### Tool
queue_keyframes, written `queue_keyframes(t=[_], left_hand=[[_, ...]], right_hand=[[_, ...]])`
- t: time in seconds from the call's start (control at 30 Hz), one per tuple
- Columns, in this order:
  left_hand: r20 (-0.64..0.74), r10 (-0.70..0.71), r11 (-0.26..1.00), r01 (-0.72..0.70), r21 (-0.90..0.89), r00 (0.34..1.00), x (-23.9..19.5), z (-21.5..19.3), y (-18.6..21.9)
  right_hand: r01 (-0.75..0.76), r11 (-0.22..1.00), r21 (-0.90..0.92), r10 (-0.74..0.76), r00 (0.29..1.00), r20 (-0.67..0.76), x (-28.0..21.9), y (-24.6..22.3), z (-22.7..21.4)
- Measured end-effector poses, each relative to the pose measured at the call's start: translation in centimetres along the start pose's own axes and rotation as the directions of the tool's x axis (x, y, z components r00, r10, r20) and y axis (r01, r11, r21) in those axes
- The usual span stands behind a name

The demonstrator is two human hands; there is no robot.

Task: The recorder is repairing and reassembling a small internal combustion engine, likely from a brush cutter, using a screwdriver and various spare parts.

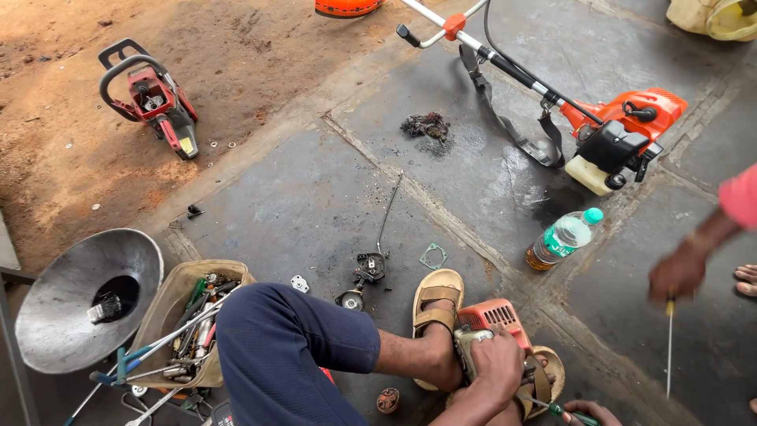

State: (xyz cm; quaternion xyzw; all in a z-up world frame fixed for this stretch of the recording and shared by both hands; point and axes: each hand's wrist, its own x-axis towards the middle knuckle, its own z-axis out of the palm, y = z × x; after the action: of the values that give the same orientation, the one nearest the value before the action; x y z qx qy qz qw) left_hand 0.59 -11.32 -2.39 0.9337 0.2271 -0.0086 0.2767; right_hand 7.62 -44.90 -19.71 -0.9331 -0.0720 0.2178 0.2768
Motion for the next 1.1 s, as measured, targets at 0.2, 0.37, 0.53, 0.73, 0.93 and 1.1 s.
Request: queue_keyframes(t=[0.2, 0.37, 0.53, 0.73, 0.93, 1.1], left_hand=[[0.038, -0.021, 0.994, 0.025, -0.105, 0.999, -0.5, -1.8, 0.5], [-0.071, -0.055, 0.996, 0.05, -0.072, 0.996, -0.4, -1.1, -0.2], [-0.075, -0.054, 0.99, 0.043, -0.134, 0.996, 0.1, 1.2, -1.2], [-0.091, -0.02, 0.967, -0.004, -0.256, 0.996, -1.8, -7.8, -0.3], [0.061, -0.064, 0.879, 0.085, -0.469, 0.996, 0.5, -9.9, -1.9], [0.149, -0.016, 0.303, 0.146, -0.942, 0.989, 5.7, -7.3, -11.4]], right_hand=[[-0.086, 0.996, -0.027, 0.082, 0.988, -0.13, -4.4, -8.2, -2.1], [0.023, 0.999, -0.036, -0.03, 0.977, -0.213, -8.0, -13.9, -4.4], [0.152, 0.988, 0.003, -0.147, 0.957, -0.25, -12.2, -21.1, -6.9], [0.153, 0.988, -0.018, -0.152, 0.957, -0.248, -13.6, -23.9, -8.1], [0.044, 0.999, 0.01, -0.041, 0.978, -0.207, -13.3, -24.0, -8.5], [0.032, 0.999, 0.033, -0.024, 0.979, -0.2, -13.5, -24.4, -9.1]])
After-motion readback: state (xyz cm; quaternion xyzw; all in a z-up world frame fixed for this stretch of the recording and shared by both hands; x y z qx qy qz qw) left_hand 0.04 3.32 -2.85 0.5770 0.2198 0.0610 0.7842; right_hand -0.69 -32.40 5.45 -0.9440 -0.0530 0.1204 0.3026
